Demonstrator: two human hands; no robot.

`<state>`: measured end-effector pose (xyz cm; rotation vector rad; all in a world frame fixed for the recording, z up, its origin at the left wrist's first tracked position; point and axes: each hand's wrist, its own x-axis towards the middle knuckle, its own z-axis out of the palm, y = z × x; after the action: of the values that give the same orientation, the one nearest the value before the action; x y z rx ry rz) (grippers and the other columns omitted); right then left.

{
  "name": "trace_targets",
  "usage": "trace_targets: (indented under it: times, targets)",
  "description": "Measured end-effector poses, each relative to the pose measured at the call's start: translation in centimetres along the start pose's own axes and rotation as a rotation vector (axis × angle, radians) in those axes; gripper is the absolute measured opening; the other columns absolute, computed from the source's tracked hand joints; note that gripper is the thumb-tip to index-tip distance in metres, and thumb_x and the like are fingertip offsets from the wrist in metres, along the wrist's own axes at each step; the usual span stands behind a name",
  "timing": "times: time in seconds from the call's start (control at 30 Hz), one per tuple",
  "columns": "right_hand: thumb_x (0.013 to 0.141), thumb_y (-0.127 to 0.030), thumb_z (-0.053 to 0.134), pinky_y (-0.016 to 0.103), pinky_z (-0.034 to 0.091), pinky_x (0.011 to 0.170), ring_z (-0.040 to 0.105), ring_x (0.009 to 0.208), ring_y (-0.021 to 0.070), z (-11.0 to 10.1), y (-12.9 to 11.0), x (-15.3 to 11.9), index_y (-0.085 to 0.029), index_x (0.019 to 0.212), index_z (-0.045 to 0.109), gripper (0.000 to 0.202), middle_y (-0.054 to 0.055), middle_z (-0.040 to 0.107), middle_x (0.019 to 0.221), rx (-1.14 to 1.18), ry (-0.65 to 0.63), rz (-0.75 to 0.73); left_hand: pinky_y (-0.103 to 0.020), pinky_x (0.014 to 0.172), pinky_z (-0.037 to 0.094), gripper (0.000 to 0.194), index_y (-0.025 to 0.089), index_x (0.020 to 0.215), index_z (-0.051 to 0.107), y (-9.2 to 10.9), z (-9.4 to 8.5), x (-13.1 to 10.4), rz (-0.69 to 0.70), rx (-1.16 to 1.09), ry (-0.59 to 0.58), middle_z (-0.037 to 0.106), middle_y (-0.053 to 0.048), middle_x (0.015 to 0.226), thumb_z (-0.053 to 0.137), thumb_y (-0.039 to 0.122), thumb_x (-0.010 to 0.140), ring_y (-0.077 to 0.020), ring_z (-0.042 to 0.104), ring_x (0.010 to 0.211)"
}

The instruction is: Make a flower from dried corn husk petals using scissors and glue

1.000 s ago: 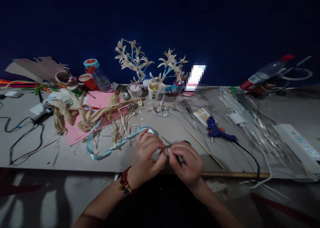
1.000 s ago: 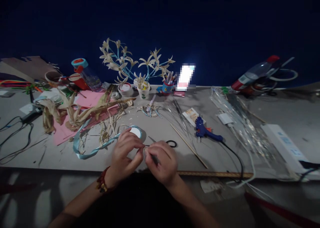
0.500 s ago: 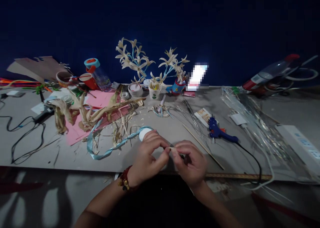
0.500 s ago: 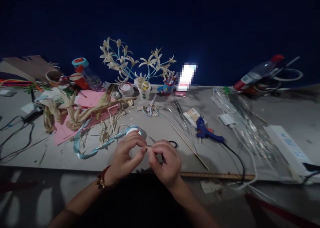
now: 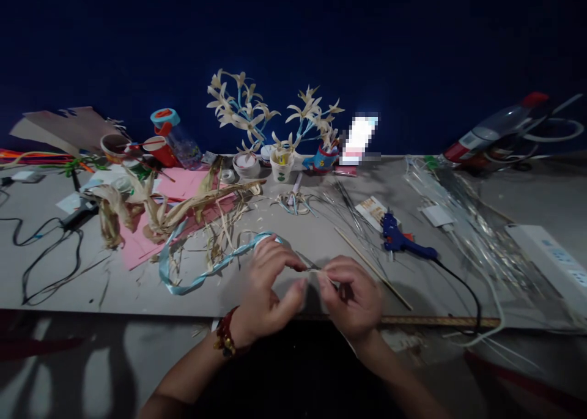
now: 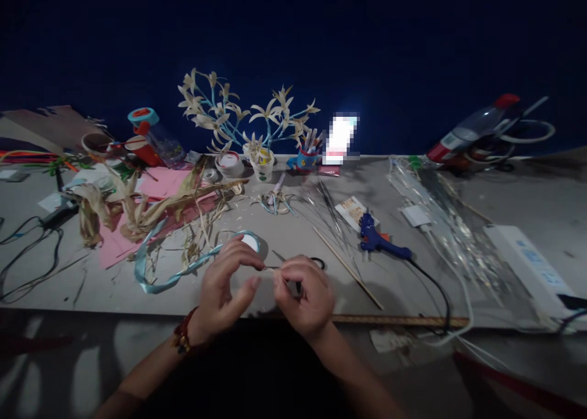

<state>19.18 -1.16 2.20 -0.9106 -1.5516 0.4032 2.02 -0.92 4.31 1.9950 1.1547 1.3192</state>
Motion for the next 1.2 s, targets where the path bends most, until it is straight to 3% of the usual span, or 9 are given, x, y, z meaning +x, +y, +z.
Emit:
trace_targets:
  times: [0.17, 0.4, 0.57, 0.7, 0.9, 1.2]
  targets:
    - [0.081, -0.006, 0.065, 0.030, 0.056, 0.061, 0.066, 0.065, 0.0174, 0.3, -0.1, -0.2, -0.023, 0.083, 0.064, 0.018, 0.000, 0.068, 0.070, -0.008, -0.023, -0.027, -0.048, 0.107, 0.042, 0.011, 0.022, 0.080, 0.059, 1.0, 0.9, 0.6, 0.024, 0.007, -0.038, 0.066, 0.000, 0.074, 0.055, 0.015, 0.087, -0.0170, 0.062, 0.075]
    - [0.080, -0.006, 0.065, 0.033, 0.057, 0.061, 0.067, 0.064, 0.0187, -0.7, -0.5, -0.2, -0.024, 0.083, 0.064, 0.018, 0.001, 0.069, 0.071, -0.060, 0.030, -0.067, -0.050, 0.102, 0.044, 0.013, 0.022, 0.082, 0.060, -0.7, 0.9, 0.1, 0.054, 0.216, 0.174, 0.068, -0.002, 0.075, 0.054, 0.011, 0.083, -0.0206, 0.062, 0.079]
    - [0.081, -0.007, 0.064, 0.032, 0.057, 0.061, 0.067, 0.065, 0.0184, -0.3, 0.0, -0.4, -0.024, 0.083, 0.063, 0.017, 0.001, 0.068, 0.071, 0.004, -0.001, -0.029, -0.053, 0.110, 0.039, 0.009, 0.022, 0.092, 0.063, 0.5, 0.4, 0.0, 0.084, 0.113, 0.005, 0.073, -0.003, 0.084, 0.056, 0.019, 0.087, -0.0214, 0.067, 0.085]
    - [0.082, -0.008, 0.064, 0.032, 0.058, 0.062, 0.068, 0.068, 0.0189, -0.3, -0.2, -0.2, -0.023, 0.086, 0.064, 0.016, 0.002, 0.069, 0.073, 0.016, -0.040, 0.000, -0.052, 0.112, 0.039, 0.011, 0.023, 0.086, 0.062, 1.0, 0.6, 0.2, 0.125, 0.131, 0.018, 0.071, 0.000, 0.078, 0.058, 0.013, 0.088, -0.0182, 0.065, 0.080]
    - [0.083, -0.009, 0.062, 0.032, 0.059, 0.068, 0.071, 0.074, 0.0195, -1.0, -0.8, 0.9, -0.021, 0.090, 0.066, 0.015, 0.004, 0.072, 0.080, -0.027, -0.200, 0.014, -0.057, 0.112, 0.037, 0.012, 0.024, 0.087, 0.062, 1.0, 0.4, 0.0, 0.196, 0.253, 0.023, 0.073, 0.001, 0.079, 0.062, 0.012, 0.084, -0.0194, 0.065, 0.081]
    - [0.084, -0.009, 0.059, 0.030, 0.059, 0.066, 0.071, 0.071, 0.0187, -1.0, -1.7, 1.6, -0.023, 0.082, 0.064, 0.016, 0.002, 0.072, 0.073, -0.151, -0.259, -0.049, -0.055, 0.110, 0.039, 0.015, 0.024, 0.082, 0.062, 0.8, 0.3, -0.4, 0.256, 0.330, 0.053, 0.073, 0.003, 0.075, 0.062, 0.009, 0.082, -0.0178, 0.064, 0.077]
